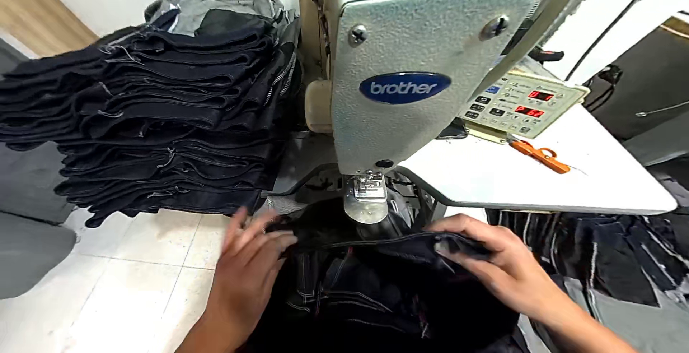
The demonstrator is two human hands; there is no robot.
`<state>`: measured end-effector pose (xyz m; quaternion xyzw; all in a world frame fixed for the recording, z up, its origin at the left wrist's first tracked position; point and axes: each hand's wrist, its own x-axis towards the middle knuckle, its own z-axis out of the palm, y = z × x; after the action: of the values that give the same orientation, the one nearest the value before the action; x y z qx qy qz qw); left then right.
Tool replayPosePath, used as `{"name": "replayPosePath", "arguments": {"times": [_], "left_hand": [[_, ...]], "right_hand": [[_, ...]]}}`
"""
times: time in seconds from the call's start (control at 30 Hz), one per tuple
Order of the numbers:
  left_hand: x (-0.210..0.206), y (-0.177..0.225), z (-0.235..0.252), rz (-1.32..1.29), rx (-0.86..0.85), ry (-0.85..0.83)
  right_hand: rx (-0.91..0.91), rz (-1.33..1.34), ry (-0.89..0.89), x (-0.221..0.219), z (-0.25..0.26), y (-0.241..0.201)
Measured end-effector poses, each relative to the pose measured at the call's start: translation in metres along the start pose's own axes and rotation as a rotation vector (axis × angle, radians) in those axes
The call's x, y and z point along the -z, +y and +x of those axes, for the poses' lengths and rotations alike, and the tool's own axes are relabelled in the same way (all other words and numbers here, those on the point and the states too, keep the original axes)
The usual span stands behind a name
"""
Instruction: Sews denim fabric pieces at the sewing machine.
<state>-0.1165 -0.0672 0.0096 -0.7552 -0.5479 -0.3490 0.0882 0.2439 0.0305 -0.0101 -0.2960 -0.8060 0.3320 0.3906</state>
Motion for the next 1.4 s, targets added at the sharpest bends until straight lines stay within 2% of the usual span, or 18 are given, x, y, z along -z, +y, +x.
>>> {"name": "replayPosePath", "arguments": {"times": [0.07,0.13,0.23,0.3,0.37,0.4,0.47,0.53,0.6,0.67,0.7,0.77,0.87,0.93,1.0,1.1,1.23,1.4], "left_hand": [[0.023,0.014,0.019,-0.207,0.104,-0.033],[0.031,0.018,0.037,-0.327,0.214,-0.173],[-0.031,-0.009,0.063,-0.474,0.56,-0.409],[-0.081,-0.017,0.106,-0.537,0.734,-0.423],[-0.121,-0.023,0.143,-0.554,0.687,-0.277],[-0.14,-0.029,0.15,-0.614,0.667,-0.208],[-0.176,-0.043,0.145,-0.763,0.634,-0.095],[-0.163,-0.035,0.117,-0.851,0.695,-0.243],[-0.142,-0.015,0.09,-0.91,0.733,-0.311],[-0.131,-0.008,0.067,-0.94,0.573,-0.32],[-0.125,-0.009,0.061,-0.91,0.501,-0.34],[-0.112,-0.009,0.059,-0.667,0.392,-0.337],[-0.094,-0.002,0.071,-0.311,0.189,-0.23],[-0.089,0.001,0.076,-0.232,0.12,-0.194],[-0.087,0.001,0.08,-0.299,0.16,-0.255],[-0.084,-0.001,0.085,-0.413,0.26,-0.343],[-0.083,0.0,0.085,-0.441,0.307,-0.352],[-0.082,-0.001,0.09,-0.397,0.351,-0.37]], "right_hand": [[-0.076,0.18,0.027,-0.002,0.01,-0.025],[-0.209,0.259,-0.024,-0.001,0.009,-0.032],[-0.546,0.11,0.13,-0.012,0.023,0.015],[-0.459,-0.119,0.219,-0.014,0.055,0.057],[-0.276,-0.362,0.313,-0.013,0.09,0.087],[-0.288,-0.412,0.309,-0.013,0.102,0.092],[-0.429,-0.398,0.232,-0.016,0.111,0.086],[-0.543,-0.288,0.102,-0.023,0.091,0.082],[-0.435,-0.148,0.014,-0.031,0.055,0.084],[-0.29,-0.099,-0.041,-0.034,0.025,0.086],[-0.206,-0.174,-0.026,-0.03,0.015,0.085],[0.041,-0.492,0.052,-0.016,0.013,0.069],[0.338,-0.694,-0.006,-0.009,0.015,0.019],[0.457,-0.72,-0.127,-0.026,0.007,-0.002],[0.528,-0.74,-0.174,-0.045,0.005,-0.005],[0.512,-0.793,-0.041,-0.052,0.017,-0.005],[0.433,-0.822,0.201,-0.035,0.036,-0.005],[0.375,-0.801,0.232,-0.037,0.055,-0.008]]}}
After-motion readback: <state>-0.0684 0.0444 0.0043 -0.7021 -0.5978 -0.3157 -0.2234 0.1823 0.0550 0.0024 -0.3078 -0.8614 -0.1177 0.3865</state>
